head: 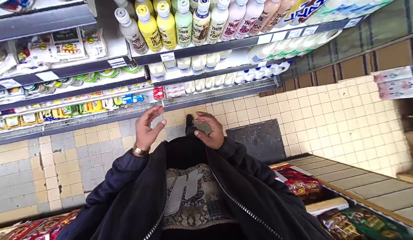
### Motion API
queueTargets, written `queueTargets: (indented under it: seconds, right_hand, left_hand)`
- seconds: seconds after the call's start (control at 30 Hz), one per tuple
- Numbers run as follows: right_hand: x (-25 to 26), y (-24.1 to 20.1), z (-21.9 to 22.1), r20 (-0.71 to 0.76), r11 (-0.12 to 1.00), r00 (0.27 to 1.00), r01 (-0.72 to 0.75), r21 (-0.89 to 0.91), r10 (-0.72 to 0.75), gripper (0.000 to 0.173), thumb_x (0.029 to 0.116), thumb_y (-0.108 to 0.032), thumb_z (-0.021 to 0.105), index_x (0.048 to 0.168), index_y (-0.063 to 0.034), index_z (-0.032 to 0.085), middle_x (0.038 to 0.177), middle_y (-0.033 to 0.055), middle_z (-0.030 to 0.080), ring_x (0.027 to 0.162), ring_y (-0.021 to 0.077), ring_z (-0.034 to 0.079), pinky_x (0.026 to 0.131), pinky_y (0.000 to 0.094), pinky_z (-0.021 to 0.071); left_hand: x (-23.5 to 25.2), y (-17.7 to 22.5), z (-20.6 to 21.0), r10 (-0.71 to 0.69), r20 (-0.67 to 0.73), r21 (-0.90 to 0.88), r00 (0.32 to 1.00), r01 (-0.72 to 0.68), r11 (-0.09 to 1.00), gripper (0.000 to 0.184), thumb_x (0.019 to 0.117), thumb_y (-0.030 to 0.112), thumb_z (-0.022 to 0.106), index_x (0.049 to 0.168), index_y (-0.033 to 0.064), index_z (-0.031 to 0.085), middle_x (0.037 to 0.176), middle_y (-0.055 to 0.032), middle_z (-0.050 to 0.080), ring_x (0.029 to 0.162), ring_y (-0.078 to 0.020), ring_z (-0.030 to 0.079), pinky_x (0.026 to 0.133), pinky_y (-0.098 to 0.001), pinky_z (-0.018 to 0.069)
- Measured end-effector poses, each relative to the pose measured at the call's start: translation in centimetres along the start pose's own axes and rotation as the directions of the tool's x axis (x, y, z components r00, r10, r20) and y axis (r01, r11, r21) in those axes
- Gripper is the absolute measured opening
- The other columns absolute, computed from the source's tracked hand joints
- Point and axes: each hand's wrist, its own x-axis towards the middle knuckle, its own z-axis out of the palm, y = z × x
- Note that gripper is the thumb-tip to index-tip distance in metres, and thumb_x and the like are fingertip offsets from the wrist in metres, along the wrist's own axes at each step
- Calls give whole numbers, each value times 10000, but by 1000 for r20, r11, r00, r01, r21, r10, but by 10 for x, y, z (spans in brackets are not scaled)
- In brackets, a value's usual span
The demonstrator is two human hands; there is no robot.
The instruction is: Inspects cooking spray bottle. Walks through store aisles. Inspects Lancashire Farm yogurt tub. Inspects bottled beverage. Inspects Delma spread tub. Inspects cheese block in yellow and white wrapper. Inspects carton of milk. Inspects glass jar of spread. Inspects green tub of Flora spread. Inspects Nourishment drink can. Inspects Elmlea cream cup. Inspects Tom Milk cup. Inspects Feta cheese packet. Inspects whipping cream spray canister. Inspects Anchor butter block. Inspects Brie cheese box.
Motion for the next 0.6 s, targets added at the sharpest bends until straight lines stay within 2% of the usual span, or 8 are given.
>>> queueTargets:
  seconds: [0.1,0.2,0.43,0.6]
  right_hand:
    - [-15,-12,25,59,999,998,26,25,-28,460,916,-275,719,1208,67,619,1356,260,598,1107,263,680,886,393,597]
    - [-30,-23,50,110,999,993,37,27,-40,458,914,-290,717,1199,57,621,1359,252,600,1112,259,678,887,391,595]
    - [-72,-49,97,237,998,971,25,60,-39,462,916,-249,734,1250,43,607,1370,236,597,1111,271,682,929,421,593]
    - [-99,-56,125,312,998,949,32,51,-47,471,932,-268,711,1259,52,596,1371,229,597,1100,237,681,900,371,593]
  left_hand:
    - [-61,1,-11,-9,5,-99,1000,10,995,516,933,232,727,1338,-42,561,1283,-163,659,1169,-294,656,1000,-468,561]
    - [-102,7,-21,-6,-23,-139,1000,3,990,498,919,233,744,1327,-5,586,1260,-139,677,1127,-271,675,984,-448,568]
    - [-181,16,-46,32,-126,-156,992,-52,986,480,923,204,734,1310,-40,588,1245,-153,677,1085,-249,689,952,-425,584]
    - [-230,18,-45,0,-177,-176,984,-31,984,468,918,174,716,1286,-84,585,1198,-165,688,1032,-223,698,907,-396,593]
